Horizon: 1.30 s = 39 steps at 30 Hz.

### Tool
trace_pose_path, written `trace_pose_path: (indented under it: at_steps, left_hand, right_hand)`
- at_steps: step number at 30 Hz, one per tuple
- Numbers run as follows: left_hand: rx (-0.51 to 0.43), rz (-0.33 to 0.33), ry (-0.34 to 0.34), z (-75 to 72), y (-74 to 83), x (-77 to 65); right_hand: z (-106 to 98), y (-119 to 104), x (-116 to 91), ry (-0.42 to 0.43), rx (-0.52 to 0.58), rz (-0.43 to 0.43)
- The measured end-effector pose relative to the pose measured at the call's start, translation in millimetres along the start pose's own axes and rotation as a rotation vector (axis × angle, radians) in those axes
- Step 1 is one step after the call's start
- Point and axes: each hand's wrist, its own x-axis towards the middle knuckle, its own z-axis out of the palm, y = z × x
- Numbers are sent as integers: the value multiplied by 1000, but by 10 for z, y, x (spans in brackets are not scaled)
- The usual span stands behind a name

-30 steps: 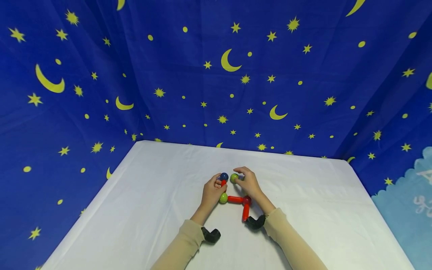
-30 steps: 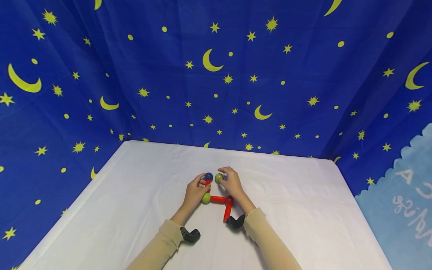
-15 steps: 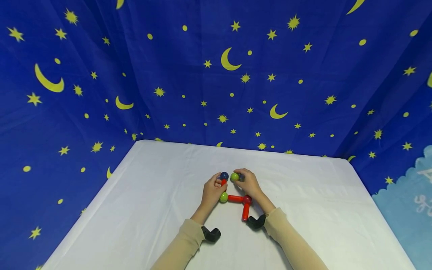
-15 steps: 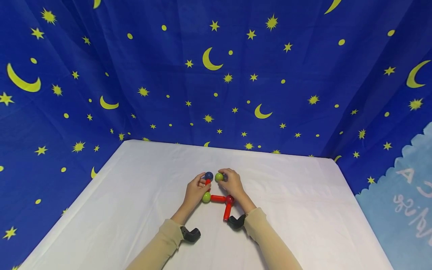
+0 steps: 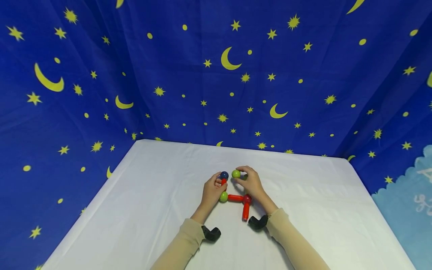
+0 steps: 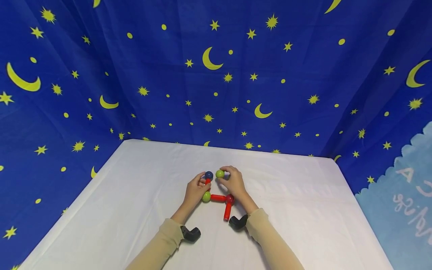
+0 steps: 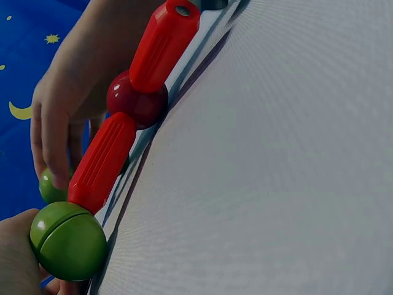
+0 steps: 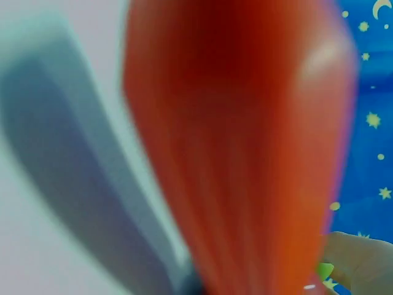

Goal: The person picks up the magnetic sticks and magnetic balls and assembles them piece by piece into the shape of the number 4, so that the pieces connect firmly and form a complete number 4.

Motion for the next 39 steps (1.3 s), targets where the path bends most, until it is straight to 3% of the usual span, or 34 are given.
trace_pose_path:
  at_steps: [9, 16, 23, 39]
  left_hand:
    - [18, -16, 8, -14, 18, 28]
    - [14, -3, 7, -18, -14, 15]
    - [-1, 5, 9, -18, 2, 3]
    - [-6, -7, 3, 0, 16, -6]
  right_hand:
    - [-97, -100, -100, 36, 34, -33]
    - [-137, -169, -292, 35, 80, -22]
    - [-147, -173, -486, 65, 115, -70]
    - [-136, -171, -903, 109, 63, -146]
